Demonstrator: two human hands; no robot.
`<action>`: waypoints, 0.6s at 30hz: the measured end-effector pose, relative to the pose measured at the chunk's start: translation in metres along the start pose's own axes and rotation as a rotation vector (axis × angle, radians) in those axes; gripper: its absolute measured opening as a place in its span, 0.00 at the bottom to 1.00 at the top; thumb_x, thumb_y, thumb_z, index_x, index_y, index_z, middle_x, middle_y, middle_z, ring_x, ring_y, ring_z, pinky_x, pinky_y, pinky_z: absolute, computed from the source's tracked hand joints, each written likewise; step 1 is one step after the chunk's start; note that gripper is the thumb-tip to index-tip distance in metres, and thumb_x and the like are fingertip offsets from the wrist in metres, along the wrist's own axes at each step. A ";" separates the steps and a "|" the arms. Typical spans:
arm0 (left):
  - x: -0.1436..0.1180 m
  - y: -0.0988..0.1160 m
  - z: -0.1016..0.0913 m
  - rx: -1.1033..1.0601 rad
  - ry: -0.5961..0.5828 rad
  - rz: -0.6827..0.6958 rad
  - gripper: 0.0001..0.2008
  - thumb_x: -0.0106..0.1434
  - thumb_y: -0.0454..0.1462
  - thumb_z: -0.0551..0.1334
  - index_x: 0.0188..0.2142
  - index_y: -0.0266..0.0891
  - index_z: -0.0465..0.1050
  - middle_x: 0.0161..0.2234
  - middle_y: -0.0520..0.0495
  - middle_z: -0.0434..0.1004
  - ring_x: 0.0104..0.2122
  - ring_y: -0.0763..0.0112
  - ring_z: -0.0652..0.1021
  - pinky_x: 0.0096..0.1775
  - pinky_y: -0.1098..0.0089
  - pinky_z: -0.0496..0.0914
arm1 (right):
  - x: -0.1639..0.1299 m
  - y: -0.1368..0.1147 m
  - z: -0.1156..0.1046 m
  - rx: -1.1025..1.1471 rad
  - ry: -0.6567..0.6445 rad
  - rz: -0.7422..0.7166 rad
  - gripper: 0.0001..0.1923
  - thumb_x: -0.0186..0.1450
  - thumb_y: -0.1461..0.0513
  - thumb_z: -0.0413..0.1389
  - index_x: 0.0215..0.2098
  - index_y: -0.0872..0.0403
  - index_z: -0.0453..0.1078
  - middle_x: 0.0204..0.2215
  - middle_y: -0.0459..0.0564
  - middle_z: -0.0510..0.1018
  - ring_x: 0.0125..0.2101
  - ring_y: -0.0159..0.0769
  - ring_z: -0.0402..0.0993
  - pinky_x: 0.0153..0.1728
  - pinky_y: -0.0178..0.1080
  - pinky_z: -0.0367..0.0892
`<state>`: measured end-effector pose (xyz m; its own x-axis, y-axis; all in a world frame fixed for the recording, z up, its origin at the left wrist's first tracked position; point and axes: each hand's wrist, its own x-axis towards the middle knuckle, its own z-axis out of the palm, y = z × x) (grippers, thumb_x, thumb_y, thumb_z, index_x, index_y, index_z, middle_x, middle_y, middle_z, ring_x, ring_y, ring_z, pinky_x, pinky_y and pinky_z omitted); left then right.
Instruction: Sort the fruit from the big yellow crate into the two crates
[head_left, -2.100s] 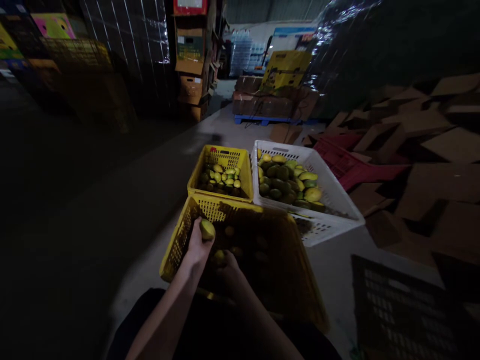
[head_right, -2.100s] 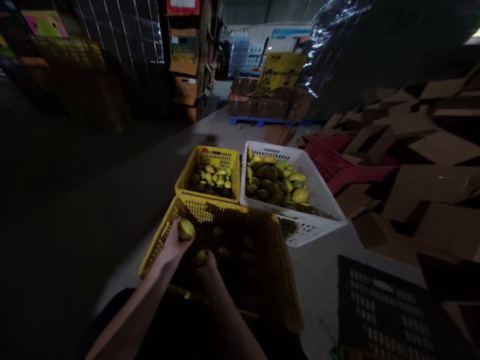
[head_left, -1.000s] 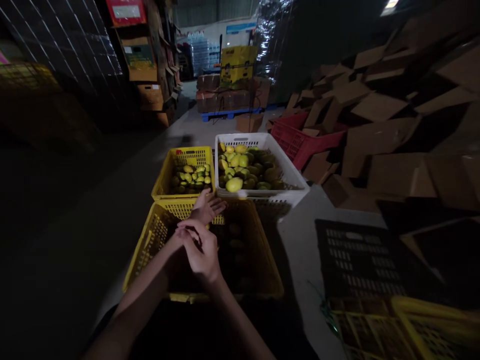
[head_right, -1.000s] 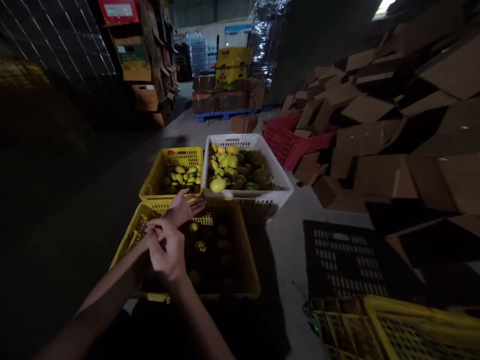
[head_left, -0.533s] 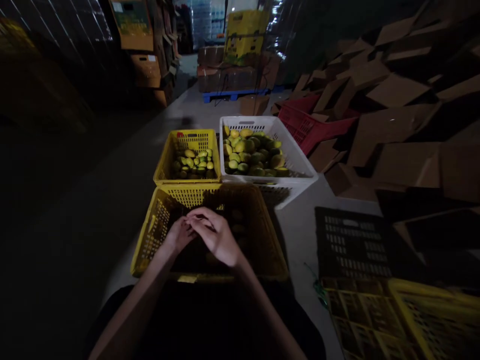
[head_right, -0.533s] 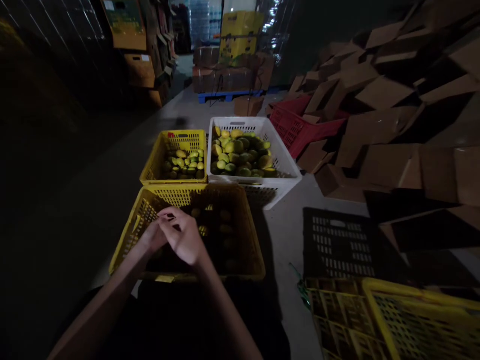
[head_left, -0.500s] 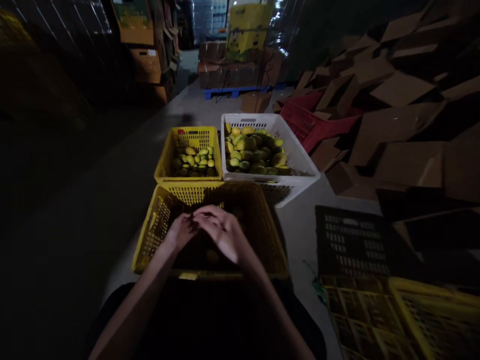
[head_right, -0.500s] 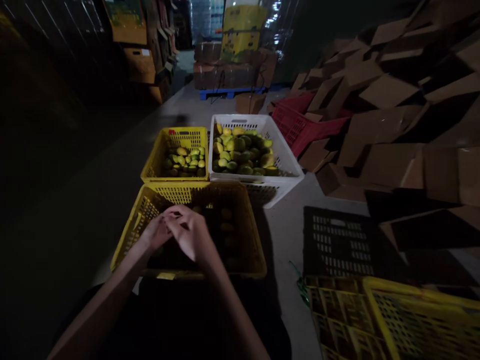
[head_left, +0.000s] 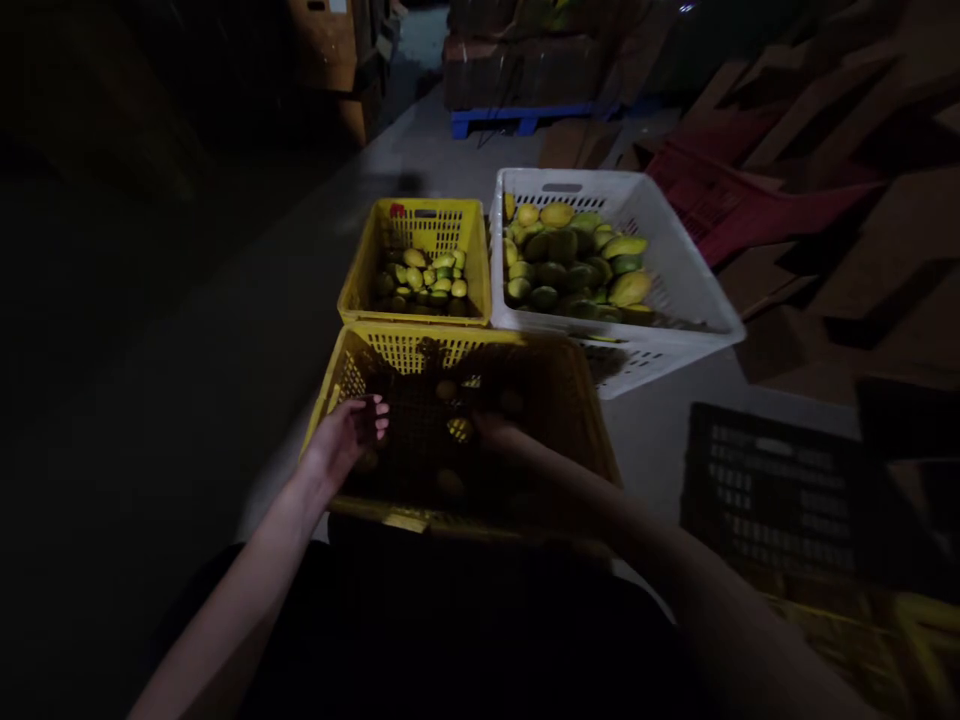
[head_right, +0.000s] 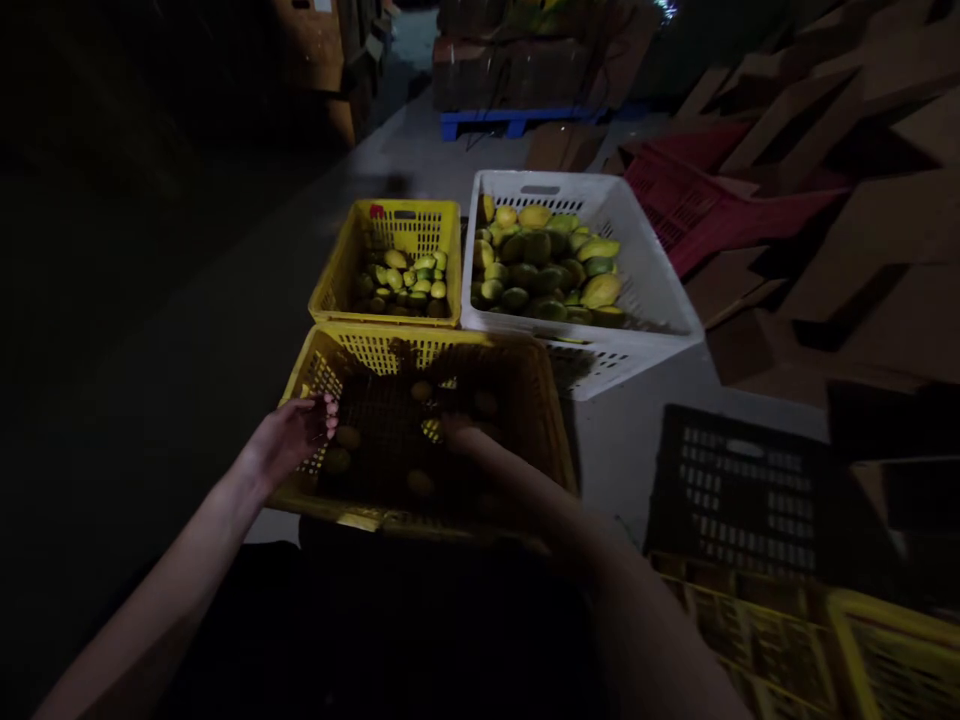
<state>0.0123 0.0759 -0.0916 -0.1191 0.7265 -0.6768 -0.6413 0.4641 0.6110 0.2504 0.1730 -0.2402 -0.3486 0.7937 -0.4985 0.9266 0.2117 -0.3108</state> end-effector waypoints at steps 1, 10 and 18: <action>0.000 0.002 -0.001 0.016 0.024 0.015 0.10 0.62 0.29 0.52 0.33 0.32 0.72 0.27 0.48 0.77 0.24 0.74 0.76 0.29 0.74 0.70 | 0.009 -0.007 0.011 -0.032 -0.003 0.003 0.18 0.64 0.61 0.58 0.51 0.57 0.67 0.50 0.55 0.73 0.47 0.42 0.72 0.48 0.48 0.68; 0.012 0.008 -0.003 0.018 0.025 -0.067 0.09 0.62 0.30 0.53 0.31 0.33 0.71 0.27 0.49 0.76 0.24 0.75 0.75 0.31 0.74 0.69 | 0.027 -0.044 0.019 -0.155 -0.050 -0.002 0.17 0.65 0.56 0.56 0.49 0.57 0.67 0.46 0.55 0.74 0.42 0.39 0.74 0.42 0.45 0.71; 0.014 0.005 -0.008 -0.223 0.135 -0.137 0.10 0.64 0.37 0.52 0.32 0.38 0.69 0.32 0.47 0.75 0.34 0.68 0.77 0.43 0.60 0.70 | -0.036 -0.117 -0.083 0.141 0.063 -0.422 0.28 0.62 0.44 0.53 0.52 0.53 0.62 0.37 0.52 0.78 0.34 0.39 0.75 0.33 0.36 0.65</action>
<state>0.0007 0.0842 -0.1010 -0.1102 0.5840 -0.8042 -0.8075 0.4192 0.4150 0.1661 0.1666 -0.1183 -0.6783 0.6890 -0.2555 0.6755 0.4477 -0.5860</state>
